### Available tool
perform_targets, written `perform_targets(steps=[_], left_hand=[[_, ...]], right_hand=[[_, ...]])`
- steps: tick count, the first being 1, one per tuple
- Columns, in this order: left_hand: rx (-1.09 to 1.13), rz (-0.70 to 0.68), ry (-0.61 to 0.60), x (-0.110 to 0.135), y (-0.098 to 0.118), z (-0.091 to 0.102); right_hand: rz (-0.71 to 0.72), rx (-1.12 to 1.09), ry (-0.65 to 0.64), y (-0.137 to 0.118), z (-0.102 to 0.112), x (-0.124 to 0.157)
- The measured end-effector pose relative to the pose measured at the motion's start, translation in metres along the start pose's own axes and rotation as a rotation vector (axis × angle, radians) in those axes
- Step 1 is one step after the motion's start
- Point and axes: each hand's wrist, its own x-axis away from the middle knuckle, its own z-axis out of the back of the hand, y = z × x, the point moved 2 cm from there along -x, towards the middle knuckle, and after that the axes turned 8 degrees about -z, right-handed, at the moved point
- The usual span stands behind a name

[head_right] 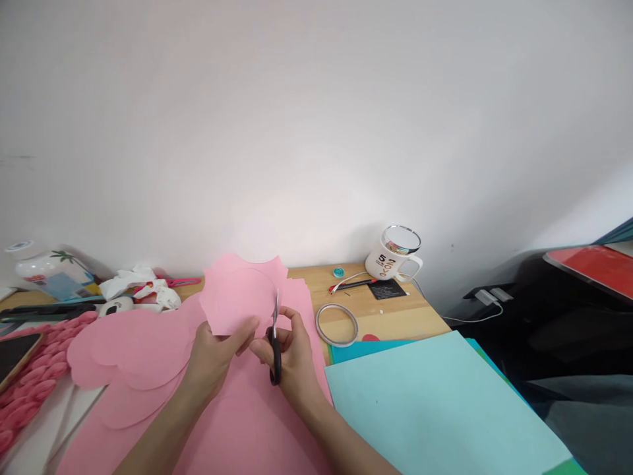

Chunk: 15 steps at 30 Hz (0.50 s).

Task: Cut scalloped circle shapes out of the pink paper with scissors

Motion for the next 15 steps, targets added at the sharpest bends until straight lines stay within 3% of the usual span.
perform_targets(steps=[15], left_hand=[[0.063, -0.013, -0.057, -0.0008, 0.0008, -0.0009]], right_hand=[[-0.058, 0.129, 0.082, -0.0048, -0.0005, 0.0024]])
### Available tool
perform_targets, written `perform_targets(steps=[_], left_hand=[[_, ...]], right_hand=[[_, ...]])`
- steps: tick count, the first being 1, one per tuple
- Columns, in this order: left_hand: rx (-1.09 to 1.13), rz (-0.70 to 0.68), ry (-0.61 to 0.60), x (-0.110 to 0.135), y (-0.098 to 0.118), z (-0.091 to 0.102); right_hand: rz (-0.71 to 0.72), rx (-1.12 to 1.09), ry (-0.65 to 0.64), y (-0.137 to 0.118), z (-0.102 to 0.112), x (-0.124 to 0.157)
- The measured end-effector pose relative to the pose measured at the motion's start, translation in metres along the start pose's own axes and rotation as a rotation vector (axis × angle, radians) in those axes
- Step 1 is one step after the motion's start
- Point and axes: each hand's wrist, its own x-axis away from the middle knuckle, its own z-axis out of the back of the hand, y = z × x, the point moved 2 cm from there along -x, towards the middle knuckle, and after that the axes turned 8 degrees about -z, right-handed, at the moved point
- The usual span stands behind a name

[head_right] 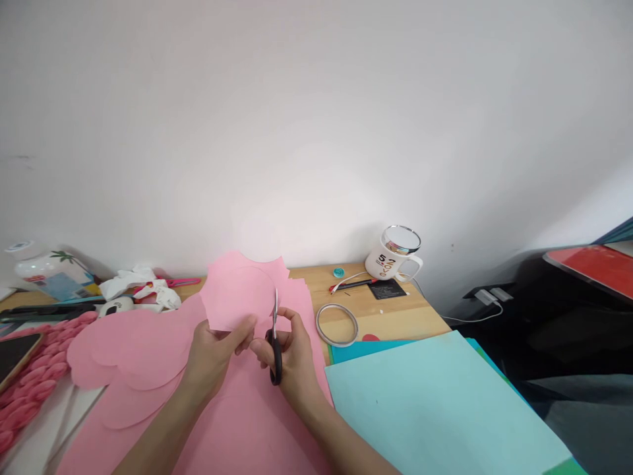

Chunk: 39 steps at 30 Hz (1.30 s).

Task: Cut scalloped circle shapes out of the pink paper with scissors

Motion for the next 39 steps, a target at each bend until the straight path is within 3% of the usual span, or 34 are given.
perform_targets(steps=[10, 18, 39], left_hand=[[-0.075, -0.012, 0.072, 0.0, -0.001, 0.001], [-0.167, 0.014, 0.041, 0.002, 0.003, 0.003], [-0.144, -0.005, 0.027, 0.0, 0.001, 0.003]], right_hand=[[-0.015, 0.048, -0.004, 0.001, -0.003, 0.004], [0.074, -0.125, -0.067, 0.008, 0.002, -0.005], [0.038, -0.076, -0.037, 0.0, 0.0, -0.002]])
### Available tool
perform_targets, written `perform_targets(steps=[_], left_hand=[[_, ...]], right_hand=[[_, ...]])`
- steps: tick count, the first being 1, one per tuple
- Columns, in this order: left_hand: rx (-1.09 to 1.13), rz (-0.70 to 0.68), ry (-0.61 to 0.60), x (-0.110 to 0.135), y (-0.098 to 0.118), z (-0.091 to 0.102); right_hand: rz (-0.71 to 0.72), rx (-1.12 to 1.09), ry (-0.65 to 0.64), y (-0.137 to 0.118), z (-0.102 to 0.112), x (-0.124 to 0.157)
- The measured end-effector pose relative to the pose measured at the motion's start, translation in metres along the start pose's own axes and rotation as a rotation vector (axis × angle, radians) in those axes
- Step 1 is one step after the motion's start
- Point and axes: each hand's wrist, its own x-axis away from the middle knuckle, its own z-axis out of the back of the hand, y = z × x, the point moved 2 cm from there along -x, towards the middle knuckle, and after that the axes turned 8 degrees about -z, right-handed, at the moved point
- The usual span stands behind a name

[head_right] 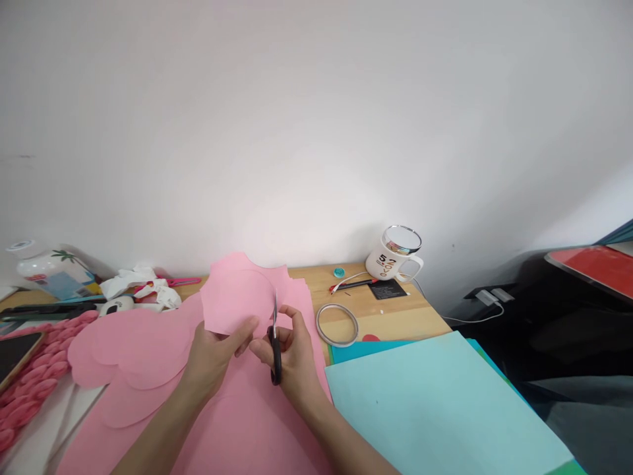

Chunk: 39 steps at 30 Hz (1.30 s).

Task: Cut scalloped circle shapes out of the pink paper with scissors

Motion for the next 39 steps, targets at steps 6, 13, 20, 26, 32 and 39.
perform_targets(steps=[6, 13, 20, 26, 32, 39], left_hand=[[0.063, 0.007, 0.0, -0.001, -0.004, 0.0], [0.085, 0.001, -0.074, -0.001, 0.001, -0.001], [0.158, 0.057, -0.061, 0.001, -0.002, -0.006], [0.065, 0.081, 0.016, 0.002, 0.003, -0.006], [0.002, 0.106, -0.025, 0.0, 0.005, -0.003], [0.035, 0.098, -0.058, 0.0, 0.005, -0.004]], right_hand=[[0.001, 0.032, 0.012, 0.002, 0.001, -0.001], [0.024, 0.107, 0.031, 0.008, 0.003, -0.001], [-0.058, 0.138, 0.025, -0.002, -0.004, 0.005], [-0.03, 0.044, -0.039, 0.007, -0.001, -0.002], [-0.016, 0.024, -0.061, 0.013, 0.008, -0.006], [0.001, 0.032, -0.075, 0.012, 0.008, -0.004]])
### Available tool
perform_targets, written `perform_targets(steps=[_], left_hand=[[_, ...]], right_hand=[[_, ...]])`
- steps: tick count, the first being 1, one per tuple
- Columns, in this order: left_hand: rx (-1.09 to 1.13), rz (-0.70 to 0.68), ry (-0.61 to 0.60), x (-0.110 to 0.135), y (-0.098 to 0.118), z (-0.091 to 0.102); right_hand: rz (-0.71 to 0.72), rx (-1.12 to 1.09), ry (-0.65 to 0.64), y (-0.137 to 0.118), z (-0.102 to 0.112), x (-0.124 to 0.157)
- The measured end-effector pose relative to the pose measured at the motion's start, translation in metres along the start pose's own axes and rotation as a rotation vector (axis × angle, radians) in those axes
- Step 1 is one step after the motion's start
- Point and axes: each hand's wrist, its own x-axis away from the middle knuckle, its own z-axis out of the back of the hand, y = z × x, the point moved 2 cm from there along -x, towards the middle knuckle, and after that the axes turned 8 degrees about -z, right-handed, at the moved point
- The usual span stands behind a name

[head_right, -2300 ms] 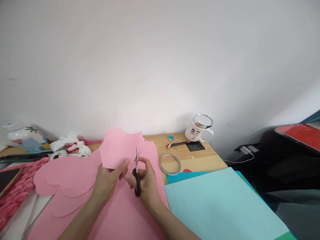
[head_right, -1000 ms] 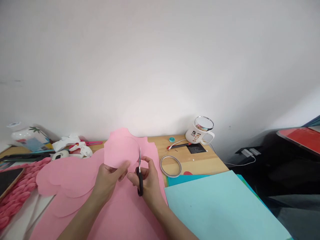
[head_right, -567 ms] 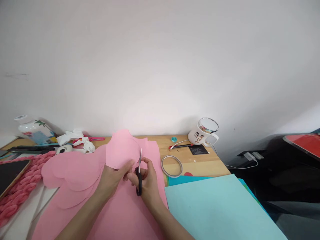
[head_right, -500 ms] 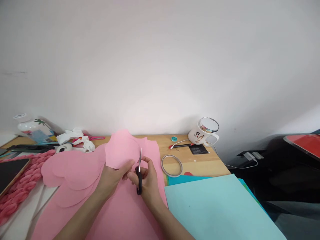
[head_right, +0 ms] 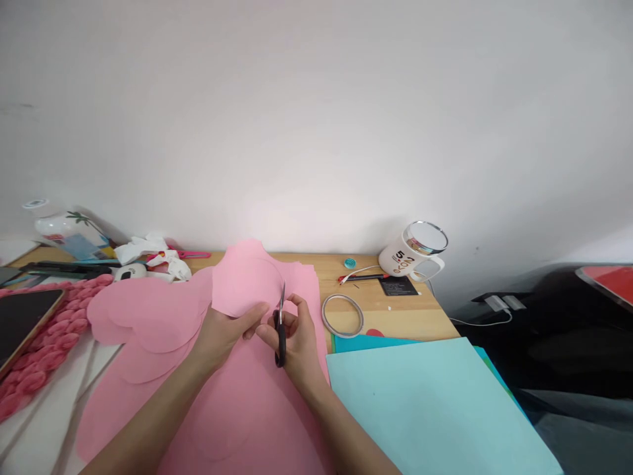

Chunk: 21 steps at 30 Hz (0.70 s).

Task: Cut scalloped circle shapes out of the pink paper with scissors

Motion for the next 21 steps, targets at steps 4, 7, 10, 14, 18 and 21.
perform_targets(steps=[4, 7, 10, 14, 18, 21], left_hand=[[0.011, -0.005, 0.001, -0.0004, -0.001, 0.0003], [0.009, -0.01, 0.016, -0.0006, -0.0017, 0.0007], [0.009, -0.019, 0.025, -0.0005, -0.002, 0.0008], [-0.023, -0.017, 0.016, -0.0005, -0.0026, 0.0011], [-0.038, -0.011, 0.017, -0.0013, -0.0055, 0.002], [-0.031, -0.025, 0.007, -0.002, -0.0087, 0.0026]], right_hand=[[-0.012, 0.003, -0.002, 0.0025, 0.0005, 0.0], [-0.022, 0.001, 0.007, 0.0045, 0.0013, 0.0002], [-0.025, 0.002, 0.011, 0.0055, 0.0014, 0.0005], [-0.035, 0.005, 0.014, 0.0045, 0.0007, 0.0005], [-0.044, 0.025, 0.027, 0.0023, 0.0001, 0.0007], [-0.05, 0.059, 0.041, 0.0002, -0.0003, 0.0016]])
